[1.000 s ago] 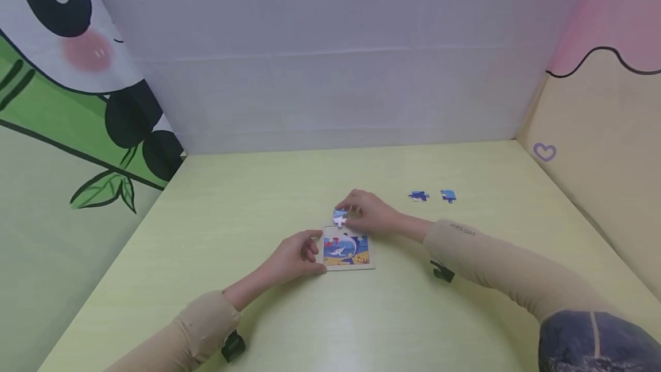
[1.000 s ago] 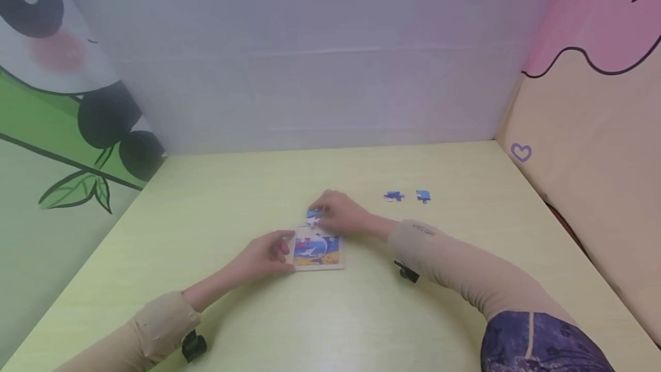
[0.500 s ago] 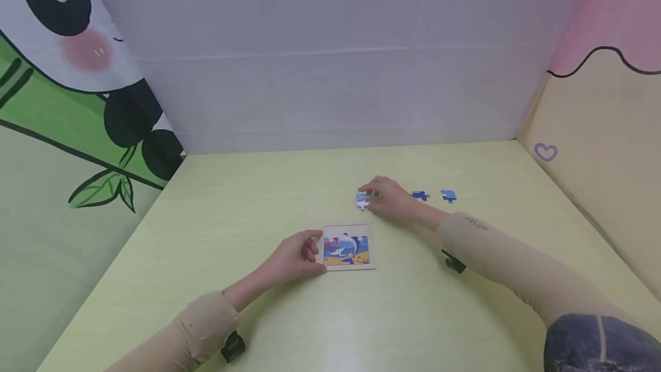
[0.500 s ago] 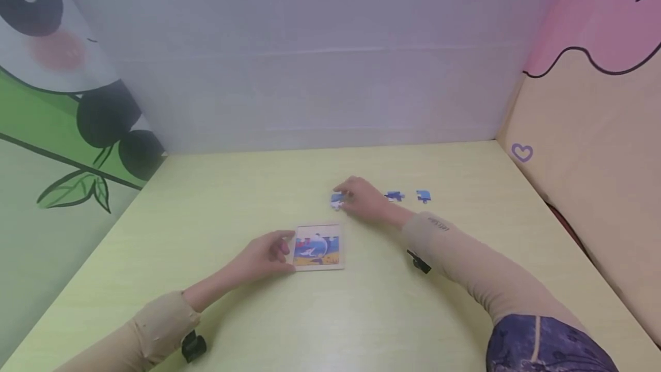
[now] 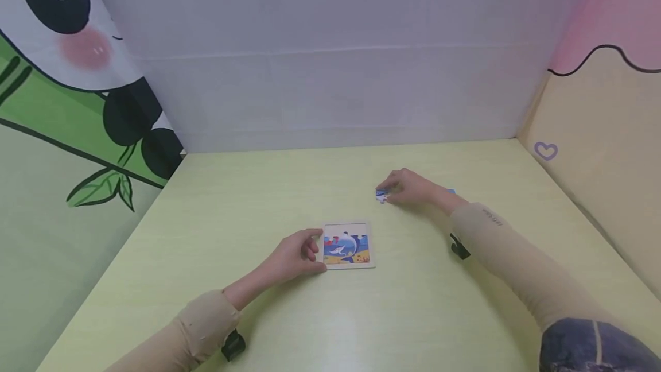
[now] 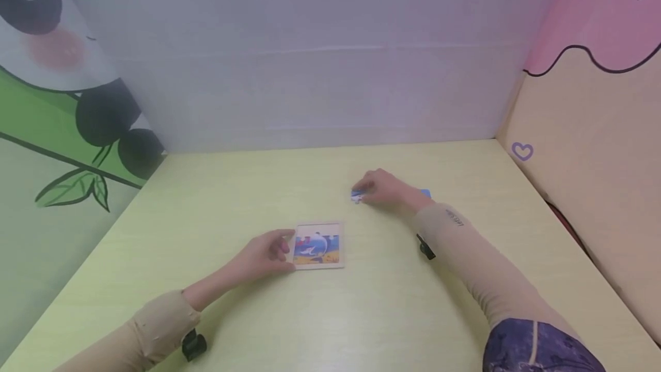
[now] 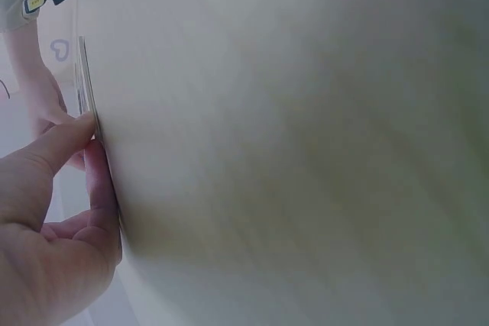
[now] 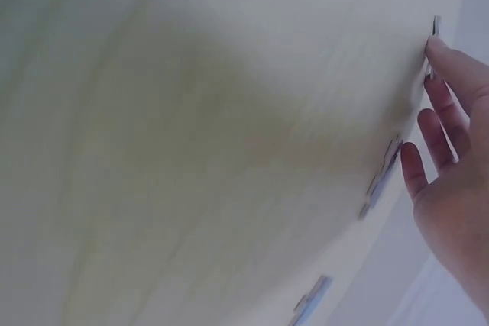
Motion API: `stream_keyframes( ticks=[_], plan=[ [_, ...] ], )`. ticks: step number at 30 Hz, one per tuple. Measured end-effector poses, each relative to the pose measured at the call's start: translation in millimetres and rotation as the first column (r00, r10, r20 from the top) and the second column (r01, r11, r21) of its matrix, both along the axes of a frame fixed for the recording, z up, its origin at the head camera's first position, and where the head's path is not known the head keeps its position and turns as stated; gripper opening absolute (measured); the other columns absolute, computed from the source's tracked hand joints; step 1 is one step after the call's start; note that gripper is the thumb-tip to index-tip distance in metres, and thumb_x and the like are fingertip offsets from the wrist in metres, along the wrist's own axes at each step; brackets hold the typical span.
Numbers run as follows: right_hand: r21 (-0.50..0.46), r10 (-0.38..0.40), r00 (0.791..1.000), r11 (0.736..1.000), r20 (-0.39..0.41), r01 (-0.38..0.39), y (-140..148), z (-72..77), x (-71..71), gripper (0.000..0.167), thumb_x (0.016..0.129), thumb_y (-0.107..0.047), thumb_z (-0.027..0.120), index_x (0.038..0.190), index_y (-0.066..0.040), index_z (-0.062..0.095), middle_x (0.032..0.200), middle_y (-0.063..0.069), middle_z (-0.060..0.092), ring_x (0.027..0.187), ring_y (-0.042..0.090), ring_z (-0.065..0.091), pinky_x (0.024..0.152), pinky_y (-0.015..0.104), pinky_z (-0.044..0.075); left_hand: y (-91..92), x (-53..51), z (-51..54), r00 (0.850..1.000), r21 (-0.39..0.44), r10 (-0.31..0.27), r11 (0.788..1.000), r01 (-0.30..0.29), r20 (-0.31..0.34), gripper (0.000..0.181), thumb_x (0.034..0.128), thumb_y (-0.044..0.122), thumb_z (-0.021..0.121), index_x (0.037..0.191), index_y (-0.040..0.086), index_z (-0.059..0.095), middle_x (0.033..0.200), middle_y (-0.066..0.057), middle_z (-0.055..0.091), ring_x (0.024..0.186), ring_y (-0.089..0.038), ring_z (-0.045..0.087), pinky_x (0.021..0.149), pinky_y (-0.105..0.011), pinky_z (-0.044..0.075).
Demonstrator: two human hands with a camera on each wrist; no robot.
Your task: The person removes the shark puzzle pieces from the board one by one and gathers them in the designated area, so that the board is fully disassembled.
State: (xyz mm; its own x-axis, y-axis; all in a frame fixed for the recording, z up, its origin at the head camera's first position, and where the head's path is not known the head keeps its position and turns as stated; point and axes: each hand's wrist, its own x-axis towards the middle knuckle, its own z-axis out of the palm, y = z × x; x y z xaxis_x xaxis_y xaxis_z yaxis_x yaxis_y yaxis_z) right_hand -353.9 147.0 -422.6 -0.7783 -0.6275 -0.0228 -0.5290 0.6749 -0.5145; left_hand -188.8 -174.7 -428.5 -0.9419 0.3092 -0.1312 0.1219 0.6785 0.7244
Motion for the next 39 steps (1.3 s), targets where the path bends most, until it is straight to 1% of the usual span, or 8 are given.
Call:
stream_keyframes(
  ticks=[2, 5, 9, 14, 22, 29, 34, 39],
  plan=[
    [-0.013, -0.011, 0.999, 1.000, 0.034, 0.011, 7, 0.7, -2.2, 0.037, 0.090, -0.017, 0.071, 0.126, -0.013, 0.068, 0.123, 0.010, 0.065, 0.118, 0.029, 0.055, 0.104, 0.052, 0.042, 0.1, -0.3, -0.4, 1.000, 0.003, -0.004, 1.000, 0.004, 0.001, 0.079, 0.0733, 0.013, 0.087, 0.142, 0.002, 0.049, 0.095, -0.003, 0.062, 0.081, -0.010, 0.058, 0.069, -0.020, 0.048],
    [-0.021, -0.022, 0.998, 1.000, 0.053, 0.024, 15, 0.8, -4.1, 0.038, 0.089, -0.018, 0.072, 0.127, -0.013, 0.067, 0.125, 0.010, 0.064, 0.120, 0.031, 0.055, 0.107, 0.054, 0.039, 0.3, -0.7, -0.7, 1.000, 0.006, -0.005, 1.000, 0.005, 0.004, 0.079, 0.0736, 0.013, 0.086, 0.142, 0.002, 0.049, 0.095, -0.003, 0.062, 0.081, -0.011, 0.058, 0.069, -0.020, 0.048],
    [-0.031, -0.032, 0.997, 0.999, 0.069, 0.034, 21, 1.7, -3.3, 0.038, 0.089, -0.019, 0.072, 0.127, -0.014, 0.067, 0.126, 0.009, 0.064, 0.120, 0.031, 0.055, 0.108, 0.055, 0.037, 0.2, -0.7, -0.7, 1.000, 0.007, -0.001, 1.000, 0.001, 0.004, 0.079, 0.0735, 0.013, 0.086, 0.142, 0.002, 0.049, 0.096, -0.003, 0.062, 0.081, -0.011, 0.058, 0.069, -0.020, 0.048],
    [-0.047, -0.051, 0.993, 0.997, 0.104, 0.056, 25, 3.3, -0.8, 0.037, 0.090, -0.019, 0.072, 0.126, -0.017, 0.068, 0.126, 0.007, 0.063, 0.120, 0.028, 0.054, 0.107, 0.053, 0.038, 0.7, -0.2, 0.9, 1.000, -0.002, 0.003, 1.000, -0.003, 0.001, 0.078, 0.0737, 0.014, 0.087, 0.142, 0.003, 0.050, 0.095, -0.003, 0.061, 0.081, -0.011, 0.058, 0.070, -0.020, 0.048],
    [-0.023, -0.061, 0.992, 0.998, 0.108, 0.064, 26, 5.5, 2.0, 0.036, 0.090, -0.020, 0.072, 0.125, -0.019, 0.068, 0.129, 0.007, 0.062, 0.121, 0.028, 0.053, 0.107, 0.053, 0.038, 0.9, 0.4, 1.8, 1.000, -0.008, 0.006, 1.000, -0.006, 0.001, 0.078, 0.0735, 0.014, 0.087, 0.141, 0.003, 0.050, 0.095, -0.002, 0.061, 0.081, -0.011, 0.057, 0.070, -0.020, 0.048],
    [-0.027, -0.056, 0.993, 0.998, 0.105, 0.059, 27, 8.3, 4.4, 0.035, 0.090, -0.019, 0.072, 0.125, -0.018, 0.068, 0.128, 0.008, 0.063, 0.118, 0.028, 0.055, 0.103, 0.050, 0.041, 0.7, 1.0, 3.0, 1.000, -0.006, 0.004, 1.000, -0.004, 0.000, 0.078, 0.0737, 0.013, 0.086, 0.142, 0.003, 0.050, 0.095, -0.002, 0.062, 0.081, -0.011, 0.058, 0.070, -0.021, 0.048],
    [-0.024, -0.069, 0.991, 0.997, 0.118, 0.072, 27, 8.6, 5.4, 0.035, 0.090, -0.020, 0.072, 0.125, -0.020, 0.069, 0.129, 0.006, 0.062, 0.119, 0.027, 0.055, 0.104, 0.050, 0.041, 0.1, 1.7, 3.6, 1.000, -0.002, -0.002, 1.000, 0.002, -0.003, 0.078, 0.0736, 0.013, 0.086, 0.142, 0.003, 0.050, 0.094, -0.002, 0.062, 0.080, -0.011, 0.058, 0.070, -0.020, 0.048],
    [-0.023, -0.058, 0.993, 0.998, 0.107, 0.060, 26, 8.9, 6.4, 0.034, 0.091, -0.020, 0.071, 0.125, -0.018, 0.068, 0.128, 0.007, 0.063, 0.118, 0.028, 0.055, 0.103, 0.050, 0.041, -0.3, 1.7, 3.5, 1.000, 0.000, 0.001, 1.000, -0.001, 0.007, 0.078, 0.0736, 0.013, 0.086, 0.142, 0.003, 0.050, 0.095, -0.002, 0.062, 0.081, -0.011, 0.058, 0.070, -0.021, 0.048]
  ],
)
